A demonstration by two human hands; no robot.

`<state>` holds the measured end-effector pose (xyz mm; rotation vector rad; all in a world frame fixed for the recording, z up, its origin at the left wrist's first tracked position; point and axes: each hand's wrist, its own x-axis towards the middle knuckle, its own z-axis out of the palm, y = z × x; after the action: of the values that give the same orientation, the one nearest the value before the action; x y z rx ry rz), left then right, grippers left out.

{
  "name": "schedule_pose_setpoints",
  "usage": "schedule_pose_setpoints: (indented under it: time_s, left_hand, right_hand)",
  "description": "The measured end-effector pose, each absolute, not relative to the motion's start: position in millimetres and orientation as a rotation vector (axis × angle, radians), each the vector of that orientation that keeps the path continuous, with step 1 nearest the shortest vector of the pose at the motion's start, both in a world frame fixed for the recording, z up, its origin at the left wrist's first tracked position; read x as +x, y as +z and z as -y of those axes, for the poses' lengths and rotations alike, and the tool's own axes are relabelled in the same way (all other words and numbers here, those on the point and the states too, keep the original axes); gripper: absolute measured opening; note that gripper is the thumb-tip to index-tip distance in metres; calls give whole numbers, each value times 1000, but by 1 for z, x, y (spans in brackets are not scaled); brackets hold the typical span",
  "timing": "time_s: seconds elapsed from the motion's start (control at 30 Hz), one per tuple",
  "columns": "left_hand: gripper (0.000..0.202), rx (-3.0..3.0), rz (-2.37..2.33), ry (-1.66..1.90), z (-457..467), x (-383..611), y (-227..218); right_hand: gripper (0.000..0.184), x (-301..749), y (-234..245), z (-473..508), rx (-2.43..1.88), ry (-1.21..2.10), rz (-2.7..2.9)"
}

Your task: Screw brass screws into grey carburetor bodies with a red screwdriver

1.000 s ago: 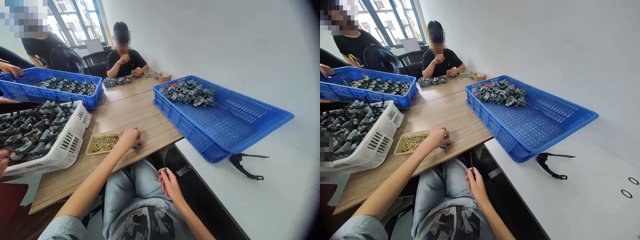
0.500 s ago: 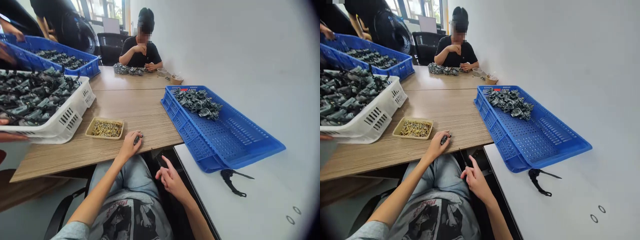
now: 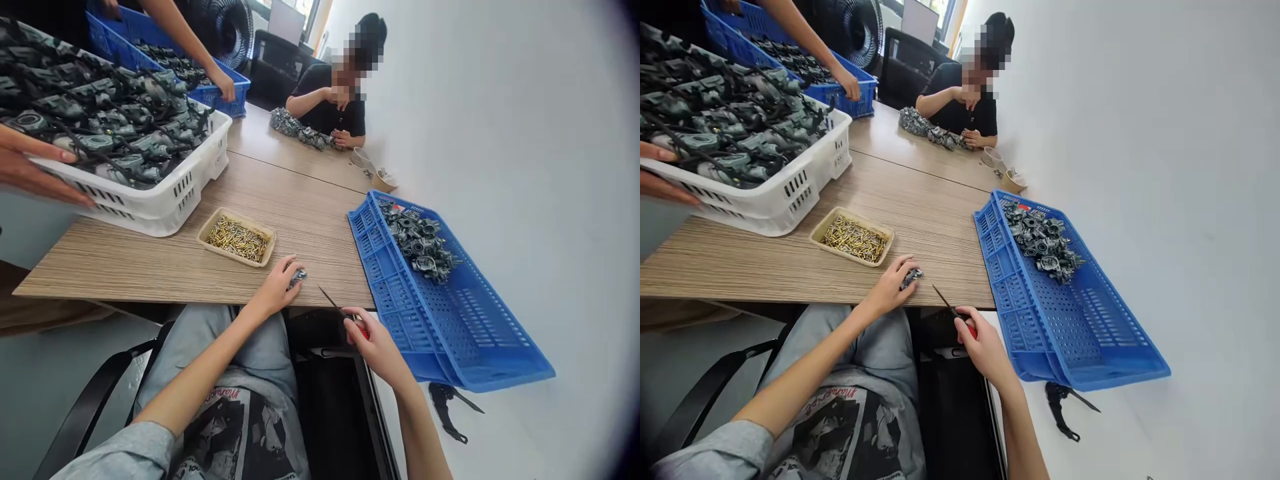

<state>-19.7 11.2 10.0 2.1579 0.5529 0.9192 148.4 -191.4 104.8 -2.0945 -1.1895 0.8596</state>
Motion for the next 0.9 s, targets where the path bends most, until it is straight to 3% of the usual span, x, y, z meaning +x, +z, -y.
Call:
schedule_pose_setpoints:
  time_s: [0.13, 0.9]
  left_hand:
    - [37, 2079, -572, 929, -12, -21, 9]
    - [39, 2007, -528, 919, -15, -22, 7]
  right_hand:
    - [38, 151, 113, 177, -2193, 680, 1366]
    - [41, 147, 134, 166, -2099, 760, 1480]
